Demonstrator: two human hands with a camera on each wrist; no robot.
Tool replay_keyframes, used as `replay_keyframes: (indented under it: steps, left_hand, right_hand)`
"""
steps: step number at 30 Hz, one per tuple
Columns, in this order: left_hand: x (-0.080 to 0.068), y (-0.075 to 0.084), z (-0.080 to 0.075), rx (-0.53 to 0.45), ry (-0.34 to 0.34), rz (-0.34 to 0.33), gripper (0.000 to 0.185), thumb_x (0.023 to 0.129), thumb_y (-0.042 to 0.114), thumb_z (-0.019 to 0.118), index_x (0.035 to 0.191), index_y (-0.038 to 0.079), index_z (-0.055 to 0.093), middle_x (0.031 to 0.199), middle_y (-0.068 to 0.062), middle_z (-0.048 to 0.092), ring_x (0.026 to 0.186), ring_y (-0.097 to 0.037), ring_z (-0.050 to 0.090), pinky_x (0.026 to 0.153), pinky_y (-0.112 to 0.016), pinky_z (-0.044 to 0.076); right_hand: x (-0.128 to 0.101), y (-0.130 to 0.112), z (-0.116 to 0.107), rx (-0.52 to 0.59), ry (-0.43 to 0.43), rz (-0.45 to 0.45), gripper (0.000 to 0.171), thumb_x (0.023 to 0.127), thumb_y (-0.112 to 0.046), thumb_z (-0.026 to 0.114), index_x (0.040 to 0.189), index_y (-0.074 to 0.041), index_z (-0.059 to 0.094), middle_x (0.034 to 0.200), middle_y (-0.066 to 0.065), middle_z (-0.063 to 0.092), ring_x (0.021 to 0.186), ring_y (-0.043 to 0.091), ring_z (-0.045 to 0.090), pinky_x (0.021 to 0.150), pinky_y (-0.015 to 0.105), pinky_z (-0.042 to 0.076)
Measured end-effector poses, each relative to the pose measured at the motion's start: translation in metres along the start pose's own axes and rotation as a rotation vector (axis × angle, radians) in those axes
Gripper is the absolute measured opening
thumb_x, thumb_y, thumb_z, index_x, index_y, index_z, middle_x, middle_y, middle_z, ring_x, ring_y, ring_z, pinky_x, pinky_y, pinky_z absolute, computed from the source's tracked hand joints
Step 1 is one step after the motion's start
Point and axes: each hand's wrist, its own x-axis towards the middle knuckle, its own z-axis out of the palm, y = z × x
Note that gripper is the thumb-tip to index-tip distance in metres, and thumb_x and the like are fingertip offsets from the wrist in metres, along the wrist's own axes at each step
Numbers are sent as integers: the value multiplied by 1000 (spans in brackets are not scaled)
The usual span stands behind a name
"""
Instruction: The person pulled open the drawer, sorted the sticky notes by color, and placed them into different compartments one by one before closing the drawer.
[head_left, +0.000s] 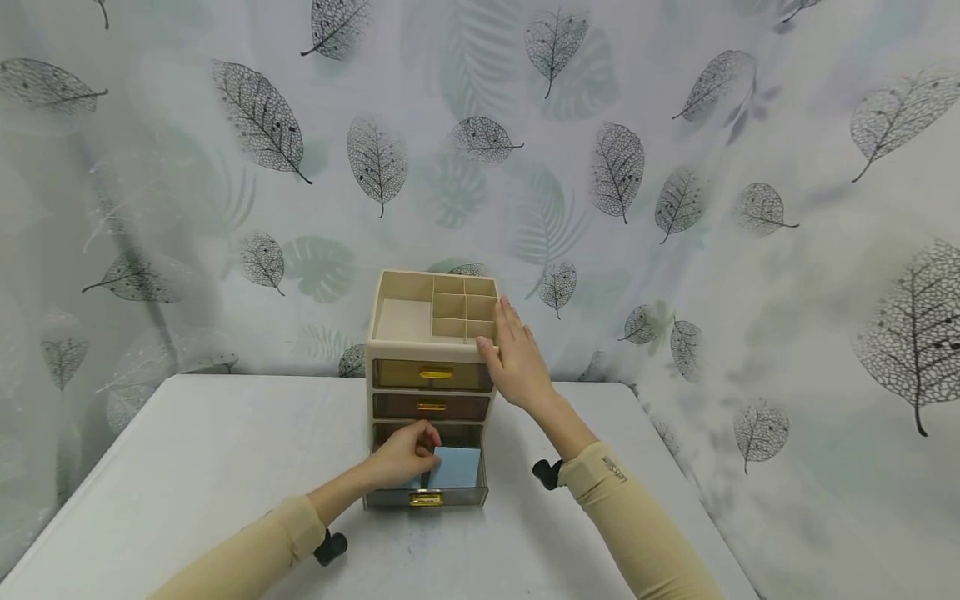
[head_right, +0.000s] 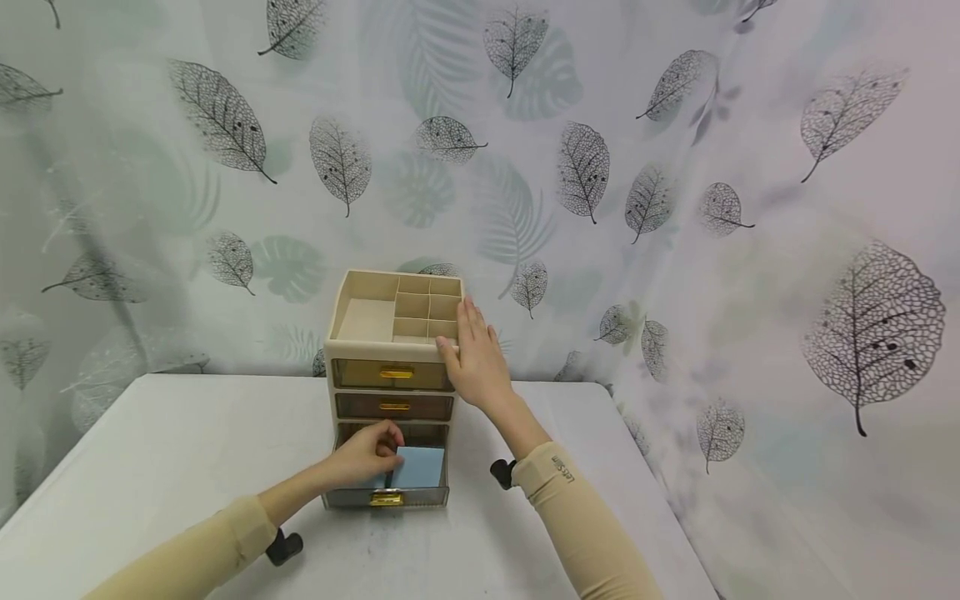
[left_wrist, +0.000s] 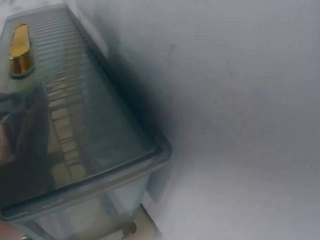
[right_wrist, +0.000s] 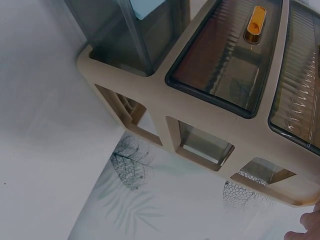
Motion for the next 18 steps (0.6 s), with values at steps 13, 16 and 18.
replay_keyframes:
  steps: [13,16,18]
  left_hand:
    - [2,-4,1,31,-60,26,23,92,3,75,110,-1,60,99,-7,65,86,-15,65,71,-26,54]
    - [2,-4,1,37,-69,27,23,93,3,75,111,-1,60,98,-6,65,85,-16,64,70,-26,54]
    - [4,-5,1,46,-74,25,23,93,2,75,111,-1,60,97,-5,64,82,-15,62,69,-26,53]
  right_hand:
    - [0,1,0,0,-1,1,76,111,-49,32,166,0,13,174,14,10,159,35,15,128,56,14]
    - [0,0,0,0,-4,5,76,111,-50,32,166,0,13,174,13,9,159,36,15,128,56,14]
    - [0,0,0,0,-5,6,76,111,-50,32,166,0,13,174,13,9,159,36,15,128,56,13]
